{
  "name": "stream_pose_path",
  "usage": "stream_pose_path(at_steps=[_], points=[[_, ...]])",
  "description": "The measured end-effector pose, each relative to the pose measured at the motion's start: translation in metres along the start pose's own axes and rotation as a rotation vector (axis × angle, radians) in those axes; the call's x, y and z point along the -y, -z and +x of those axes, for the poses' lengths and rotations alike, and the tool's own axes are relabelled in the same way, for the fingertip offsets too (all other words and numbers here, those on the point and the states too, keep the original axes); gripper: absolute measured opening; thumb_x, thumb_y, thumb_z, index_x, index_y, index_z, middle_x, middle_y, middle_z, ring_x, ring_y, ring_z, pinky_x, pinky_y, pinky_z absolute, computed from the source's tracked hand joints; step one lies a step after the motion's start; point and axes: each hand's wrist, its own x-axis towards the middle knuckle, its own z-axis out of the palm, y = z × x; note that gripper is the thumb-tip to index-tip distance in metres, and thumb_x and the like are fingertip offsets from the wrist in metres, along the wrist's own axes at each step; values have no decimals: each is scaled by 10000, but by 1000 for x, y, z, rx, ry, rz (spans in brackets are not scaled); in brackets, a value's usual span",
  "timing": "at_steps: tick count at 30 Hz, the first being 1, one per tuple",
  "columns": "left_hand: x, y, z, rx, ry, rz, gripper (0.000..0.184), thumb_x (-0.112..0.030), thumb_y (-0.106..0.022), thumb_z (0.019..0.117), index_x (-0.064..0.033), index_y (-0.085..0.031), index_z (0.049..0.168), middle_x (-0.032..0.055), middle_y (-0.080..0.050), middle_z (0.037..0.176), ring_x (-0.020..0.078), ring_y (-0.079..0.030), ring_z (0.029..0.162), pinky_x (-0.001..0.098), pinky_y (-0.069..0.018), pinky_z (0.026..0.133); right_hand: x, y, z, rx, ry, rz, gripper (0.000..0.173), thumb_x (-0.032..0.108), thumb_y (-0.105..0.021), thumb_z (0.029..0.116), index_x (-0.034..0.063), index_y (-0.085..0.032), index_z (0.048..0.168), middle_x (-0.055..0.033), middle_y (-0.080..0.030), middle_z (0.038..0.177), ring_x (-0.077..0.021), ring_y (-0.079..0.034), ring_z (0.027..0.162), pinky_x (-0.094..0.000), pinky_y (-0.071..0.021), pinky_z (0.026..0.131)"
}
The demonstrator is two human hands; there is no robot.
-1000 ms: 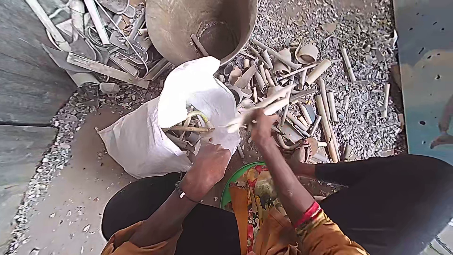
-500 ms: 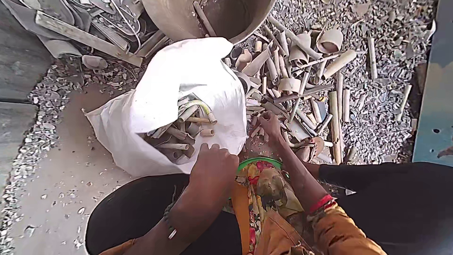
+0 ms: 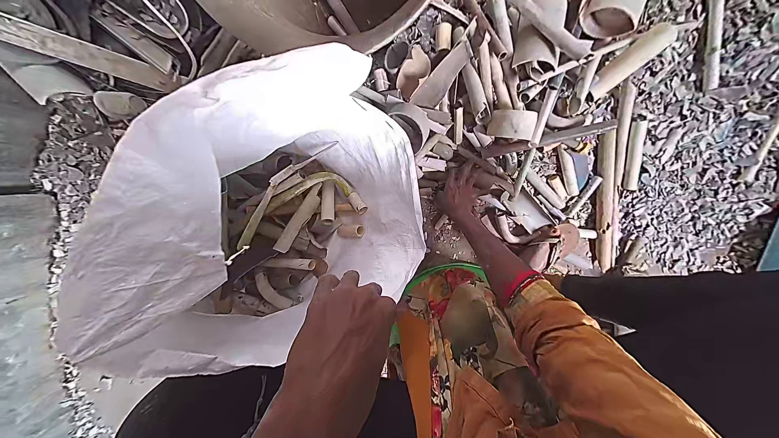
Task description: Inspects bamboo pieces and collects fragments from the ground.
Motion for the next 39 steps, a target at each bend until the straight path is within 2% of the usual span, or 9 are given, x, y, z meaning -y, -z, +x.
stream_pose_path(at_steps=[3, 6, 9, 11, 14, 20, 29, 36, 39], points=[[-4, 20, 5, 220, 39, 6, 218, -50, -564, 990, -90, -758, 1080, 124, -732, 1105, 369, -644, 1131, 512, -449, 985, -17, -22, -28, -22, 93, -2, 662, 246, -758, 874, 64, -500, 1456, -324, -279, 1601, -576, -326, 1424, -743, -457, 896], [-5, 2, 5, 27, 19, 20, 122, -62, -731, 875, -118, -807, 953, 97, -744, 900, 345, -683, 983, 499, -485, 860, -37, -40, -53, 23, 129, 28, 679, 85, -773, 819, 79, -521, 1450, -334, -315, 1579, -574, -298, 1450, -761, -440, 935], [-5, -2, 6, 48, 22, 19, 143, -87, -730, 887, -134, -807, 998, 91, -741, 914, 337, -677, 976, 497, -482, 856, -54, -53, -61, -19, 181, 3, 589, 43, -699, 883, 144, -560, 1447, -284, -320, 1607, -558, -234, 1487, -800, -346, 973], [-5, -1, 7, 98, 28, 1, 162, -96, -698, 920, -131, -800, 1041, 97, -742, 959, 341, -671, 1004, 504, -477, 880, -63, -50, -57, -20, 212, 26, 613, 16, -700, 890, 204, -571, 1460, -262, -331, 1620, -552, -230, 1498, -816, -325, 993], [-4, -1, 8, 119, 25, -20, 185, -90, -671, 939, -129, -791, 1075, 99, -740, 994, 335, -667, 1012, 502, -475, 892, -72, -39, -37, 18, 284, -69, 731, 21, -791, 797, 267, -572, 1450, -233, -372, 1598, -518, -306, 1473, -741, -456, 914], [-5, 5, 10, 223, 44, -71, 231, -75, -625, 964, -110, -758, 1149, 132, -719, 1081, 346, -646, 1081, 507, -460, 952, -63, -12, -19, 202, 278, -66, 740, -13, -811, 752, 261, -602, 1406, -296, -486, 1452, -553, -425, 1361, -718, -503, 811], [-7, 6, 15, 179, 73, -119, 262, -84, -592, 994, -109, -729, 1216, 157, -691, 1175, 355, -621, 1158, 534, -446, 1003, -78, 17, -74, -61, 285, 151, 507, 153, -790, 838, 87, -636, 1316, -240, -562, 1347, -468, -520, 1283, -638, -524, 813], [-16, -5, 9, 144, 43, -116, 270, -38, -561, 985, -77, -707, 1208, 173, -650, 1254, 365, -576, 1235, 535, -439, 1017, -76, 95, -96, -288, 290, 568, 518, 78, -874, 743, -10, -608, 1178, -303, -550, 1286, -485, -514, 1234, -643, -451, 986], [-17, -8, 5, 120, 34, -128, 242, -42, -599, 971, -60, -711, 1185, 183, -641, 1263, 376, -564, 1245, 541, -435, 1026, -64, 138, -124, -341, 309, 806, 507, -2, -838, 765, -64, -539, 1170, -254, -578, 1126, -343, -595, 978, -514, -516, 816]])
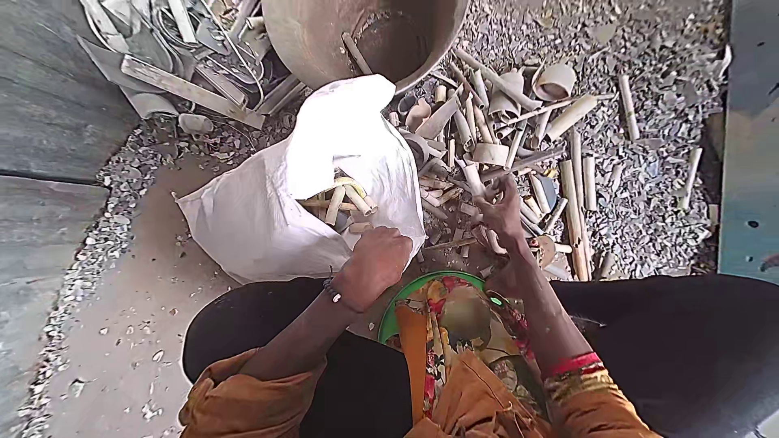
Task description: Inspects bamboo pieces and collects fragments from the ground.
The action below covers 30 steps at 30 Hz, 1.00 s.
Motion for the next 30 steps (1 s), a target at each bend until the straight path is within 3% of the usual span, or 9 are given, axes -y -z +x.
stream_pose_path(at_steps=[3, 5, 8, 16, 20, 23, 25, 27, 30], points=[[1, -3, -3, -46, -20, -9, 224, -42, -597, 977, -54, -717, 1166, 185, -651, 1241, 371, -577, 1227, 537, -440, 1017, 32, 22, -13, -27, -44, 340, 480, -78, -783, 781, 69, -458, 1102, -20, -539, 895, -86, -570, 686, -293, -539, 600], [1, -5, -6, -66, -17, -10, 222, -44, -582, 988, -51, -709, 1169, 181, -648, 1246, 367, -576, 1232, 538, -449, 1009, 47, 36, -19, -38, -71, 569, 429, -101, -718, 810, 140, -460, 1052, 32, -594, 844, -83, -624, 661, -317, -586, 586], [3, -9, -12, -98, -24, -26, 229, -44, -575, 987, -47, -707, 1174, 176, -643, 1271, 368, -574, 1244, 544, -453, 1015, 68, 58, -24, 15, -43, 787, 358, -1, -676, 827, 218, -488, 1038, 53, -662, 907, -107, -681, 750, -343, -616, 643], [4, -10, -19, -101, -38, -19, 246, -43, -560, 999, -34, -691, 1207, 196, -627, 1304, 383, -547, 1288, 555, -434, 1042, 112, 64, -21, 154, 98, 1096, 115, 143, -617, 914, 256, -614, 892, 54, -679, 802, -68, -652, 681, -263, -577, 639], [0, -9, -19, -100, -28, -24, 223, -51, -569, 1002, -1, -685, 1185, 212, -628, 1293, 394, -549, 1280, 558, -422, 1049, 116, -14, -31, 297, -142, 921, 112, 199, -522, 1018, 214, -610, 1085, 47, -695, 887, -76, -668, 751, -277, -579, 678], [-2, -11, -15, -108, 2, -24, 218, -89, -582, 1006, 44, -651, 1165, 245, -640, 1240, 419, -586, 1226, 575, -447, 1019, 117, -92, -52, 735, -82, 752, 435, 74, -545, 1011, 163, -475, 1432, -35, -634, 1241, -134, -647, 1022, -339, -569, 839], [-2, -11, -10, -96, 46, -2, 248, -93, -617, 991, 39, -644, 1199, 248, -637, 1239, 428, -590, 1212, 590, -458, 998, 120, -124, -53, 945, 47, 832, 524, 20, -519, 1008, 97, -442, 1520, -106, -532, 1476, -186, -590, 1243, -377, -522, 1011], [0, -15, -8, -119, 60, 15, 212, -107, -603, 1000, 5, -673, 1166, 210, -660, 1203, 398, -611, 1187, 558, -483, 972, 121, -125, -51, 994, 72, 867, 512, 64, -458, 993, 62, -458, 1505, -137, -550, 1476, -202, -627, 1214, -373, -545, 976], [7, -15, -9, -110, 39, 18, 189, -92, -610, 991, -28, -701, 1144, 179, -675, 1184, 375, -614, 1176, 533, -481, 967, 109, -94, -50, 756, -147, 844, 374, 114, -406, 1010, 132, -573, 1345, -84, -707, 1157, -159, -715, 892, -320, -605, 722]])
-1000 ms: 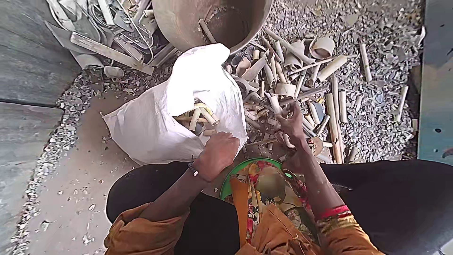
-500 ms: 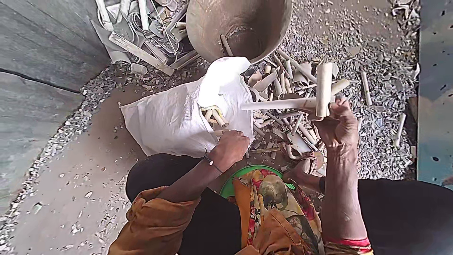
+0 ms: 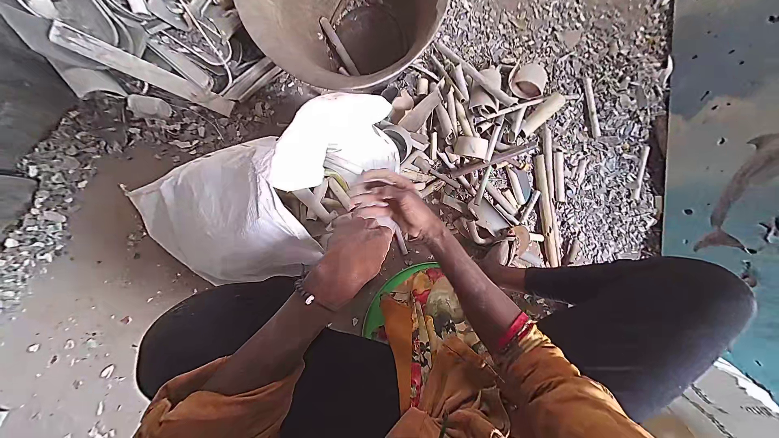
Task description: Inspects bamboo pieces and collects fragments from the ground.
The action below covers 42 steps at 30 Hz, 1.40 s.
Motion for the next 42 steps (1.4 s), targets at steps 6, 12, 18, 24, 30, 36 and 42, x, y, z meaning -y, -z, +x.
stream_pose_path(at_steps=[6, 12, 18, 24, 30, 36, 42], points=[[-2, 7, -6, 40, -24, -7, 234, -16, -537, 1002, -52, -700, 1166, 165, -677, 1166, 355, -621, 1153, 505, -463, 975, -76, 155, -34, -808, -244, -310, 250, 123, -537, 1049, -52, -595, 1219, -163, -674, 962, -201, -686, 756, -390, -611, 730], [-3, 19, 7, 178, -10, -8, 284, -35, -573, 999, -94, -710, 1241, 172, -685, 1191, 371, -610, 1189, 530, -459, 994, -145, 199, -79, -717, -900, -1094, 631, 161, -628, 965, -21, -398, 1524, -272, -480, 1492, -410, -524, 1345, -532, -440, 1099], [1, 15, 17, 147, -49, 24, 234, -59, -591, 990, -102, -752, 1154, 145, -725, 1064, 360, -651, 1081, 512, -464, 962, -181, 205, -70, -672, -995, -1286, 795, 158, -655, 929, 83, -258, 1613, -233, -436, 1545, -404, -587, 1276, -540, -520, 996], [0, 16, 23, 120, -30, 66, 215, -90, -613, 993, -116, -762, 1146, 138, -734, 1030, 359, -665, 1046, 508, -479, 932, -145, 231, -53, -477, -951, -1383, 415, 165, -550, 1013, 33, -550, 1406, -279, -657, 1237, -459, -647, 1145, -625, -507, 918], [-8, 23, 27, 188, 14, 84, 237, -89, -614, 995, -128, -751, 1185, 137, -727, 1071, 355, -652, 1090, 509, -470, 949, -137, 235, -45, -681, -554, -1352, 337, 283, -655, 979, -34, -712, 1081, -288, -692, 1089, -483, -666, 1049, -662, -507, 853], [-9, 24, 27, 203, 20, 100, 246, -87, -603, 996, -129, -744, 1193, 147, -720, 1085, 360, -648, 1105, 514, -468, 956, -156, 218, -16, -795, -727, -945, 626, 396, -666, 959, -34, -538, 1395, -320, -469, 1476, -479, -510, 1329, -638, -443, 1055], [-7, 22, 25, 176, -1, 92, 237, -61, -612, 981, -115, -750, 1165, 140, -727, 1075, 360, -656, 1078, 509, -475, 933, -195, 144, 5, -959, -694, -737, 1169, 524, -841, 801, 70, -164, 1639, -315, -149, 1660, -519, -278, 1479, -699, -317, 1113]])
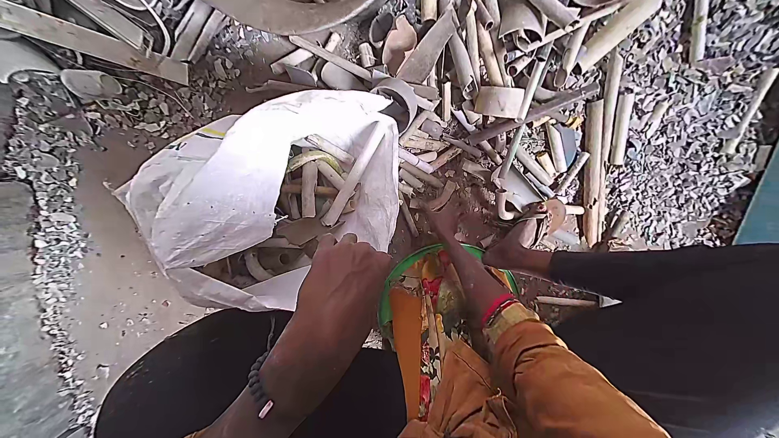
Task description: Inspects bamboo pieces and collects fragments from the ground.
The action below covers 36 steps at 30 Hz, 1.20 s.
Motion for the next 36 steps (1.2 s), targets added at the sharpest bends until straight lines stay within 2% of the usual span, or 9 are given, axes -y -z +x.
stream_pose_path(at_steps=[5, 7, 10, 14, 19, 25, 30, 33, 36], points=[[0, -1, 0, -26, 2, 12, 207, -36, -618, 964, -98, -762, 1099, 137, -730, 1018, 359, -661, 1056, 497, -481, 909, 10, -40, 3, -181, -110, 191, 1288, 348, -953, 682, -12, -145, 1618, -361, -127, 1639, -531, -203, 1501, -634, -269, 1188], [-2, 1, -1, -25, 5, 10, 209, -23, -617, 957, -91, -763, 1090, 140, -730, 1004, 357, -666, 1035, 498, -474, 903, 21, -36, 3, -137, -203, 284, 1099, 271, -929, 730, -2, -282, 1576, -322, -334, 1569, -457, -386, 1431, -566, -392, 1139], [-2, 2, -1, -40, 9, 15, 233, 14, -597, 945, -87, -762, 1076, 152, -725, 994, 358, -674, 1006, 504, -472, 895, 43, -32, 2, -74, -270, 351, 687, 209, -888, 787, -37, -569, 1342, -284, -619, 1290, -409, -597, 1210, -561, -484, 1008], [-3, 0, 0, -76, 4, 3, 208, -5, -625, 942, -85, -775, 1062, 162, -731, 986, 366, -681, 997, 527, -470, 921, 67, -28, -1, -3, -349, 264, 551, 199, -795, 879, -70, -575, 1307, -299, -587, 1328, -408, -587, 1246, -542, -496, 1011], [-4, 8, -1, 0, 19, 6, 253, -16, -620, 953, -100, -756, 1149, 173, -720, 1076, 375, -659, 1077, 535, -457, 954, 44, -14, 8, 52, -243, 447, 597, 133, -814, 848, -67, -538, 1338, -296, -632, 1228, -411, -637, 1115, -572, -521, 941], [-3, 7, -8, 14, 22, -25, 290, 22, -543, 975, -62, -725, 1184, 189, -696, 1154, 381, -632, 1147, 545, -451, 990, 40, 91, -7, -55, -118, 915, 652, -19, -768, 818, 9, -473, 1399, -206, -642, 1131, -296, -662, 914, -496, -577, 757], [1, -4, -9, -19, -3, -25, 297, -38, -531, 1011, -84, -713, 1240, 183, -687, 1191, 374, -618, 1183, 547, -442, 1018, 111, 135, -59, -129, 127, 1019, 563, -37, -718, 849, 10, -480, 1357, -150, -650, 1007, -204, -655, 762, -391, -581, 651], [0, -7, -12, -58, 6, -32, 266, -41, -530, 1010, -57, -707, 1208, 182, -682, 1180, 368, -609, 1189, 542, -432, 1027, 142, 110, -116, 185, 401, 902, 490, 25, -722, 880, 13, -529, 1331, -141, -688, 964, -195, -662, 711, -390, -580, 623], [-3, -9, -15, -109, 11, -53, 209, -30, -529, 1015, -5, -697, 1137, 198, -676, 1139, 375, -620, 1153, 530, -453, 991, 142, 100, -157, 768, 649, 780, 498, 178, -657, 983, 174, -494, 1453, -76, -638, 1284, -189, -674, 1009, -392, -588, 830]])
